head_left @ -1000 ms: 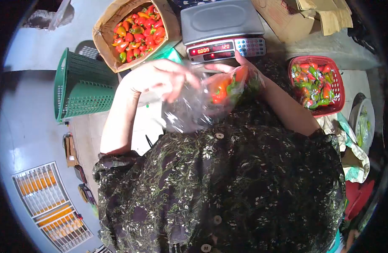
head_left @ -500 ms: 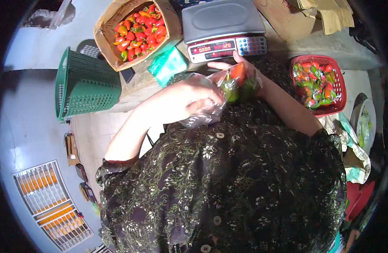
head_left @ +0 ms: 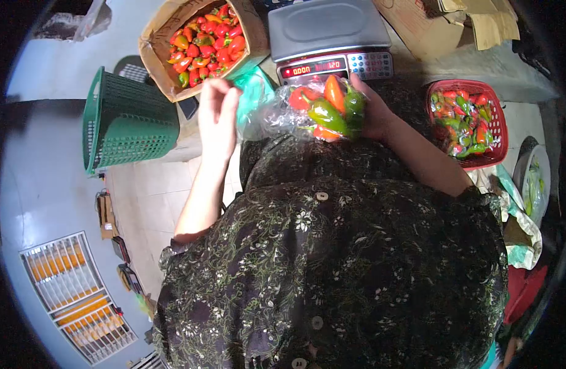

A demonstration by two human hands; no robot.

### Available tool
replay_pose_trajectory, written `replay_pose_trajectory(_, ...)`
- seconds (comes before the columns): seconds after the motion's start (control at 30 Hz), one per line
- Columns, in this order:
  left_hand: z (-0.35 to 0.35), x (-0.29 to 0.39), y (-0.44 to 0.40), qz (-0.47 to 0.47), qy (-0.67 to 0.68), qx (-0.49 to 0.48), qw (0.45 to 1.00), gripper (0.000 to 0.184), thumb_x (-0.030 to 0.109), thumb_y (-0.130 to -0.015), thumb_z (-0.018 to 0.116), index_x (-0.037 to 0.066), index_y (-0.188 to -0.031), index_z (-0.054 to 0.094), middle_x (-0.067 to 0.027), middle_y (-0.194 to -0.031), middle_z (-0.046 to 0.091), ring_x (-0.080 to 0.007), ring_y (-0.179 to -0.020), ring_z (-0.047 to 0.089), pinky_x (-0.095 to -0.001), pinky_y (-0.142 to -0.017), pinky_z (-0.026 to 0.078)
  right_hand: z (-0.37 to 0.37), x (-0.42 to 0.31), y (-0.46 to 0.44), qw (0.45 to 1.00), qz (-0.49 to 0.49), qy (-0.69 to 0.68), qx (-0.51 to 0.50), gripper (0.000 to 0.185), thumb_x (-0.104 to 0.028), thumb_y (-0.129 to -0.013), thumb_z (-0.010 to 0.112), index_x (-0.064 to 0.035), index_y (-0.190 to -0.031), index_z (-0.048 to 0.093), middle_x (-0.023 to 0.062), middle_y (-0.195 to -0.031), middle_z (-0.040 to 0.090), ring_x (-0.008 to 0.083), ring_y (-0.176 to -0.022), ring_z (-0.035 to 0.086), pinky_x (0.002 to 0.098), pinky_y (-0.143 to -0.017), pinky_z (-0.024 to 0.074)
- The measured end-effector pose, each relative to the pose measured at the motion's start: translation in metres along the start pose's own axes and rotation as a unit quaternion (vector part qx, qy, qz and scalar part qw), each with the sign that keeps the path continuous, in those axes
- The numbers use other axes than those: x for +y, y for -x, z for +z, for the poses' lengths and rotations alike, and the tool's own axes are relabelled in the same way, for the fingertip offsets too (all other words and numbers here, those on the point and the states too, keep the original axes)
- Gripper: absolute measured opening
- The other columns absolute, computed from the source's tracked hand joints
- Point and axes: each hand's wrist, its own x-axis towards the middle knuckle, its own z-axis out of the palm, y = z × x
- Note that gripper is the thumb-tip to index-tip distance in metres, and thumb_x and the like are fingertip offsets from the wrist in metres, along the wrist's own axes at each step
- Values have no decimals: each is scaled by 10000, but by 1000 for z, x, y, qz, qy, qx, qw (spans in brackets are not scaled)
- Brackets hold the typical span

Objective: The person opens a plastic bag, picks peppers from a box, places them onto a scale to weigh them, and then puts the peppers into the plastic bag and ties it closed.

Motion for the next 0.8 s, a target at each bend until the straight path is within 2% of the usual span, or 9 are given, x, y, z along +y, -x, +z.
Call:
replay_pose_trajectory(0.07, -10, -1, 7, 9, 23, 26, 999, 134, 168, -930, 485, 55, -862, 461, -35, -845, 491, -117, -795, 469, -259, -770, 395, -9, -3, 3, 991, 16, -87, -103, 767, -642, -880, 280, -39, -1353, 331, 169, -1377, 374, 321, -1258, 381, 499, -1064, 268)
replay_pose_trajectory(0.13, -19, -5, 16, -25, 0, -31, 999, 190, 198, -935, 465, 27, -902, 540, -50, -921, 540, -145, -868, 504, -282, -819, 390, 2, -5, 6, 958, -33, 280, 63, 764, -631, -880, 304, -48, -1374, 303, 155, -1400, 348, 306, -1298, 321, 492, -1095, 195)
replay_pose_trajectory(0.2, -15, -6, 22, -53, -27, -92, 994, 211, 194, -927, 475, 10, -947, 575, -58, -964, 566, -164, -900, 522, -297, -845, 387, 15, -2, 10, 997, -43, 25, 59, 751, -617, -888, 305, -54, -1385, 288, 147, -1404, 346, 299, -1305, 314, 491, -1101, 180)
replay_pose_trajectory(0.33, -1, 4, 25, 62, -143, -196, 968, 227, 188, -899, 515, -11, -957, 607, -62, -898, 608, -182, -889, 555, -313, -839, 407, -1, -1, 8, 999, -32, 29, 14, 792, -626, -853, 401, -62, -1395, 280, 156, -1431, 306, 315, -1288, 352, 503, -1060, 282)
replay_pose_trajectory(0.37, -4, 14, 25, -32, -134, -221, 966, 230, 197, -902, 524, -15, -883, 611, -73, -833, 611, -174, -810, 569, -306, -794, 431, 1, -1, 9, 998, -38, 56, -1, 792, -622, -853, 406, -60, -1396, 279, 155, -1437, 297, 313, -1295, 343, 494, -1067, 275)
replay_pose_trajectory(0.47, -15, 12, 28, -156, 122, -115, 973, 231, 205, -913, 520, 3, -812, 569, -69, -765, 592, -156, -717, 555, -322, -761, 454, 2, -2, 11, 993, -58, 100, 5, 807, -619, -850, 417, -49, -1400, 262, 160, -1446, 278, 310, -1313, 314, 484, -1078, 257)
replay_pose_trajectory(0.53, -14, 16, 21, -187, 389, -8, 902, 227, 241, -930, 484, 55, -799, 494, -46, -753, 543, -169, -711, 542, -413, -775, 479, 0, -2, 10, 992, -66, 110, 8, 830, -626, -844, 418, -40, -1404, 244, 163, -1451, 265, 310, -1322, 296, 484, -1081, 251)
replay_pose_trajectory(0.6, -28, -6, 12, -210, 613, -107, 754, 229, 264, -920, 486, 61, -814, 498, -57, -790, 528, -200, -777, 547, -437, -822, 478, -5, -1, 6, 991, -69, 115, -6, 859, -640, -835, 415, -31, -1409, 223, 164, -1457, 250, 314, -1330, 280, 483, -1081, 250)
replay_pose_trajectory(0.8, -23, 7, 24, -347, 504, -280, 739, 366, 109, -872, 398, -13, -1198, 511, -135, -1147, 575, -334, -1078, 527, -450, -896, 461, -6, 0, 8, 990, -46, 122, -47, 862, -682, -832, 333, -50, -1411, 235, 119, -1447, 293, 297, -1304, 332, 473, -1059, 294)
